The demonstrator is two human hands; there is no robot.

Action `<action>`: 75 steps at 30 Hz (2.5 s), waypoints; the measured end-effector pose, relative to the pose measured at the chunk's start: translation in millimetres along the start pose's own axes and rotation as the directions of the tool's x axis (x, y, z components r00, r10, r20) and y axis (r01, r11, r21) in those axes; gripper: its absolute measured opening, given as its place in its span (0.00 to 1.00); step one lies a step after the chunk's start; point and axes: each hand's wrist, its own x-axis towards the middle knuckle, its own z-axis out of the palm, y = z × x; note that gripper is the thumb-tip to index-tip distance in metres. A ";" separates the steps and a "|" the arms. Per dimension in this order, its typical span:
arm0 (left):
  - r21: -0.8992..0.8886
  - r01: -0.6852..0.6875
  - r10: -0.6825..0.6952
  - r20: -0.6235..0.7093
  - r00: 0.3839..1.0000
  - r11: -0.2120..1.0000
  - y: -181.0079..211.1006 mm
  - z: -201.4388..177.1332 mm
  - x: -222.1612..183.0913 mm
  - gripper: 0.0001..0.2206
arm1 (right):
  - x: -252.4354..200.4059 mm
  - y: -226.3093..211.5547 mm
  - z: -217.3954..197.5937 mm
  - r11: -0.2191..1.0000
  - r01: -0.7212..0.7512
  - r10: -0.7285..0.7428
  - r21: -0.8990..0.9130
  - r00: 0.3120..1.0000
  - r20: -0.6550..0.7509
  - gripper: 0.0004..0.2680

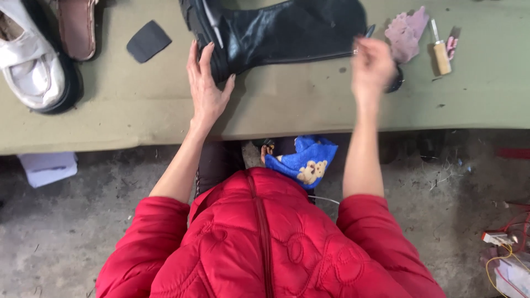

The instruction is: Polishing a black leather boot by hand using shoe polish at a repair bench.

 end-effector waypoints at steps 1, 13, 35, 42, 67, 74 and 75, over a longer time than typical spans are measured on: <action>-0.015 0.009 -0.009 -0.012 1.000 1.000 -0.8 0.4 -0.1 0.35 | 1.6 -45.3 21.7 0.987 -0.027 0.014 0.161 0.997 0.080 0.06; -0.081 0.092 -0.097 -0.056 0.994 0.992 -2.1 -0.7 -1.8 0.29 | -38.0 -145.1 175.4 0.935 0.089 -0.210 0.344 0.919 0.334 0.07; 0.085 0.005 -0.002 -0.034 0.999 0.996 2.9 -1.1 2.9 0.28 | -40.0 -121.9 172.9 0.971 0.188 -0.105 -0.147 0.890 0.443 0.05; 0.051 0.009 -0.006 -0.054 0.998 0.999 -3.0 1.7 1.9 0.28 | -10.5 -35.4 143.8 0.924 0.115 0.004 -0.366 0.951 0.309 0.08; 0.056 -0.012 0.015 -0.052 0.999 0.998 4.9 -0.9 4.5 0.28 | 46.0 32.8 85.7 0.573 -0.728 0.741 0.377 0.656 0.143 0.08; 0.054 -0.026 0.028 -0.043 0.999 0.998 8.8 -2.5 6.7 0.27 | 54.9 -2.2 120.4 0.519 -0.677 0.701 0.523 0.686 0.192 0.09; 0.054 -0.025 0.027 -0.042 0.999 0.998 9.0 -2.0 6.2 0.27 | 45.4 -10.5 128.8 0.518 -0.678 0.703 0.522 0.685 0.192 0.09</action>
